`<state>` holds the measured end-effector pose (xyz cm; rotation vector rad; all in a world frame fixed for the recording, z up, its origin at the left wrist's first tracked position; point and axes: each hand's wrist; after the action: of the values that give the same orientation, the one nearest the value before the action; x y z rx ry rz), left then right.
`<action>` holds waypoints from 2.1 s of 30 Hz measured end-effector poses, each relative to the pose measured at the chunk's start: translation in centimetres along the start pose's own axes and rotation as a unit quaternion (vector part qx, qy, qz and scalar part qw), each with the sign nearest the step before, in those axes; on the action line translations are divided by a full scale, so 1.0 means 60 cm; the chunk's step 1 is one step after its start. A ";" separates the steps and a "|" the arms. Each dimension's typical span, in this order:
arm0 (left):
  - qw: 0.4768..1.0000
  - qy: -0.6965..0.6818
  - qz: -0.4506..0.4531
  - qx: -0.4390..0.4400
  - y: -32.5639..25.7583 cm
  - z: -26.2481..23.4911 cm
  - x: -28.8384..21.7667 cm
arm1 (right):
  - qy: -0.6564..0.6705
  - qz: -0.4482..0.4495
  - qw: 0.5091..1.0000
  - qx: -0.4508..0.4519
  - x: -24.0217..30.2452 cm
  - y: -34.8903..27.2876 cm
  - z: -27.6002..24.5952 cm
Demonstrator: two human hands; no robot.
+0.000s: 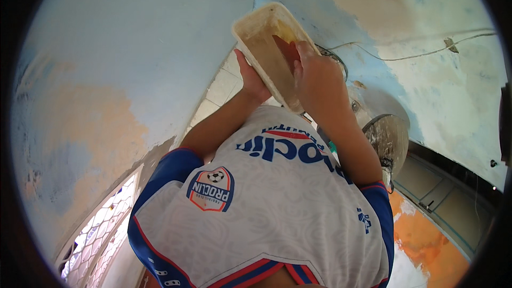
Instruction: The person prepares a mixture in a bucket and then uses a spreader to apply and smooth it onto a ceiling surface.
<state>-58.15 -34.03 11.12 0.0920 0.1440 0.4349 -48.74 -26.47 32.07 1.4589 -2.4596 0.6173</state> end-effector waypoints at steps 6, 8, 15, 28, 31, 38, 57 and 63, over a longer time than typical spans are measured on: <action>0.986 -0.155 -0.066 0.021 -0.032 -0.015 0.027 | 0.100 0.044 0.988 0.110 -0.006 0.006 -0.001; 0.993 -0.074 -0.081 -0.052 -0.027 0.001 0.032 | 0.104 0.018 0.986 0.125 -0.021 0.005 0.021; 0.991 0.061 -0.090 -0.073 -0.028 -0.001 0.035 | 0.041 0.041 0.991 0.123 -0.027 0.007 0.066; 0.969 -0.194 -0.110 0.103 -0.018 -0.013 0.014 | 0.048 -0.009 0.997 0.053 -0.040 0.010 0.060; 0.964 -0.207 -0.104 0.130 -0.015 -0.006 0.008 | 0.082 0.016 0.995 0.058 -0.028 0.010 0.027; 0.985 0.081 -0.134 -0.068 -0.002 0.053 0.003 | -0.008 -0.018 0.997 0.077 -0.025 0.017 0.046; 0.994 0.096 0.017 -0.043 0.005 0.070 0.018 | 0.131 -0.024 0.989 -0.072 -0.025 -0.015 0.002; 0.985 0.150 0.086 -0.012 0.033 0.102 0.013 | 0.133 -0.060 0.988 -0.042 -0.033 -0.013 -0.016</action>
<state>-57.32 -32.27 17.30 0.0140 0.4296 0.6214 -47.10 -24.81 32.31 1.3803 -2.1520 0.6308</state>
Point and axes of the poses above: each hand's wrist, its own y-axis towards the middle knuckle, its own z-axis out of the palm, x = y × z, and after that the axes turned 13 degrees about x, right-handed
